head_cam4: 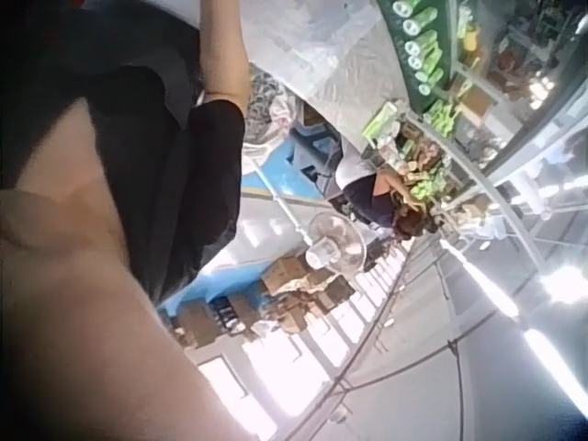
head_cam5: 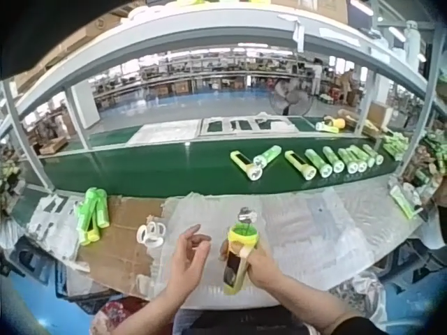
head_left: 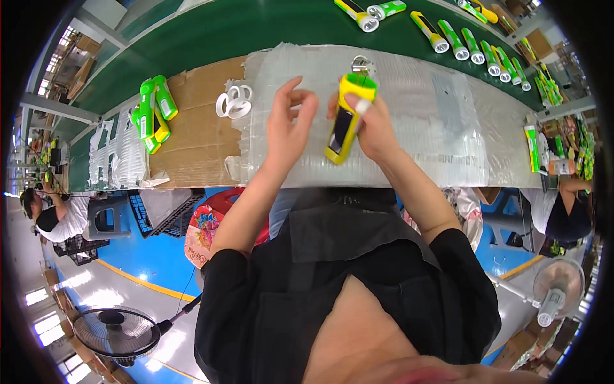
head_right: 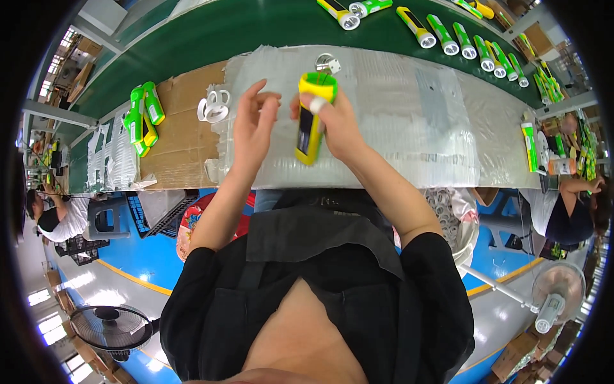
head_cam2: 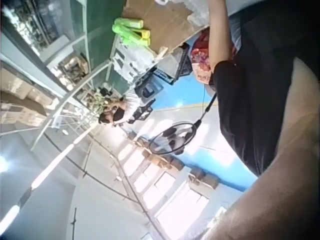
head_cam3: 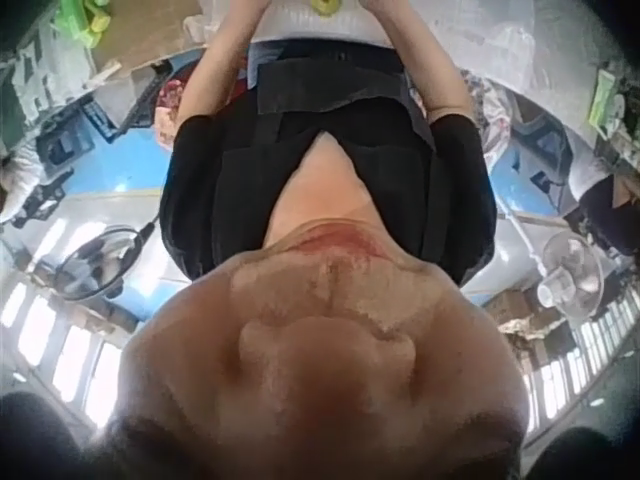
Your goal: Assembling the head components of various flashlights at a factory workstation.
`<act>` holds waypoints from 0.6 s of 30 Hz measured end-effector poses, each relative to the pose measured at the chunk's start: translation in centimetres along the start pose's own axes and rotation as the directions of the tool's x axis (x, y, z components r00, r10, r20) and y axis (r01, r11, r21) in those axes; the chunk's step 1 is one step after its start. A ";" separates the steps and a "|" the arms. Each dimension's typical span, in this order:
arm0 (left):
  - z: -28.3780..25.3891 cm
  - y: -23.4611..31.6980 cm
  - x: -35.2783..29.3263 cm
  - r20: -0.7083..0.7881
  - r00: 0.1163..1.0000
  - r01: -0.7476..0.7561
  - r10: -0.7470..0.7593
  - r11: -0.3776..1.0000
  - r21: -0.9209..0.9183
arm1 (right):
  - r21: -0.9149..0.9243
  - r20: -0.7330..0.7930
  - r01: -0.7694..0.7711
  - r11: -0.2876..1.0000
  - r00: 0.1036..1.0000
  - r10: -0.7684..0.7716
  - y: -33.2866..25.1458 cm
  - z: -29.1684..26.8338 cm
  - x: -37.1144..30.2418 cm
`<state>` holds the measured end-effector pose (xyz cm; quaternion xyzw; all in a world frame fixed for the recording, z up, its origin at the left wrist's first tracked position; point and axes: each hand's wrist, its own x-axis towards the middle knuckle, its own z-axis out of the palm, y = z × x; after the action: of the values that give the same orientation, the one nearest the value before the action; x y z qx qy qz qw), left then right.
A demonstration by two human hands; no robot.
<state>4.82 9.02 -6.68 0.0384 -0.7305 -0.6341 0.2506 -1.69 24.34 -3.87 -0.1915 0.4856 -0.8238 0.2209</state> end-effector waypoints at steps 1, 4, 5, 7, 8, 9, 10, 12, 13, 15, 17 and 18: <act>0.5 1.0 0.4 0.085 0.993 0.086 -0.077 0.990 -0.114 | -0.023 0.067 -0.033 0.999 0.997 0.035 -0.4 -0.8 -1.2; 2.8 2.3 0.8 0.379 0.898 0.357 -0.225 0.875 -0.327 | -0.082 0.106 -0.117 0.990 0.986 0.125 -0.8 -1.1 -4.2; 3.4 2.9 0.8 0.468 0.857 0.425 -0.213 0.806 -0.412 | -0.079 0.150 -0.151 0.985 0.975 0.161 -1.0 -1.1 -4.9; 4.6 4.0 1.0 0.529 0.813 0.528 -0.244 0.693 -0.492 | -0.103 0.233 -0.185 0.977 0.951 0.204 -1.3 -0.8 -6.3; 4.6 4.7 0.9 0.481 0.834 0.476 -0.269 0.791 -0.384 | -0.119 0.247 -0.213 0.970 0.940 0.237 -1.3 -0.5 -6.8; 4.3 5.3 0.8 0.432 0.856 0.420 -0.284 0.869 -0.260 | -0.136 0.261 -0.240 0.961 0.927 0.269 -1.3 -0.3 -7.2; 4.2 5.7 0.6 0.336 0.932 0.210 -0.140 0.961 -0.182 | -0.186 0.291 -0.218 0.958 0.919 0.266 -1.3 -0.5 -7.5; 3.1 5.2 0.4 0.343 0.939 0.004 0.038 0.993 -0.119 | -0.184 0.247 -0.186 0.965 0.941 0.229 -1.0 -0.4 -7.8; 2.4 5.0 0.5 0.354 0.908 -0.214 0.222 0.975 -0.061 | -0.189 0.212 -0.149 0.971 0.959 0.188 -0.9 -0.4 -7.7; 1.9 4.9 -0.1 0.386 0.878 -0.289 0.283 0.956 -0.045 | -0.149 0.213 -0.206 0.967 0.948 0.235 -1.0 -0.7 -7.6; 2.2 5.1 -0.5 0.396 0.788 -0.489 0.472 0.870 -0.065 | -0.105 0.202 -0.239 0.965 0.945 0.256 -0.8 -0.5 -7.6; 2.1 5.1 -0.9 0.407 0.816 -0.422 0.411 0.904 -0.068 | -0.102 0.200 -0.236 0.966 0.947 0.253 -0.6 -0.5 -7.7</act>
<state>6.10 12.22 -2.24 -0.2534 -0.7653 -0.5481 0.2230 4.29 29.16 -4.34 -0.2246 0.5105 -0.7458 0.3643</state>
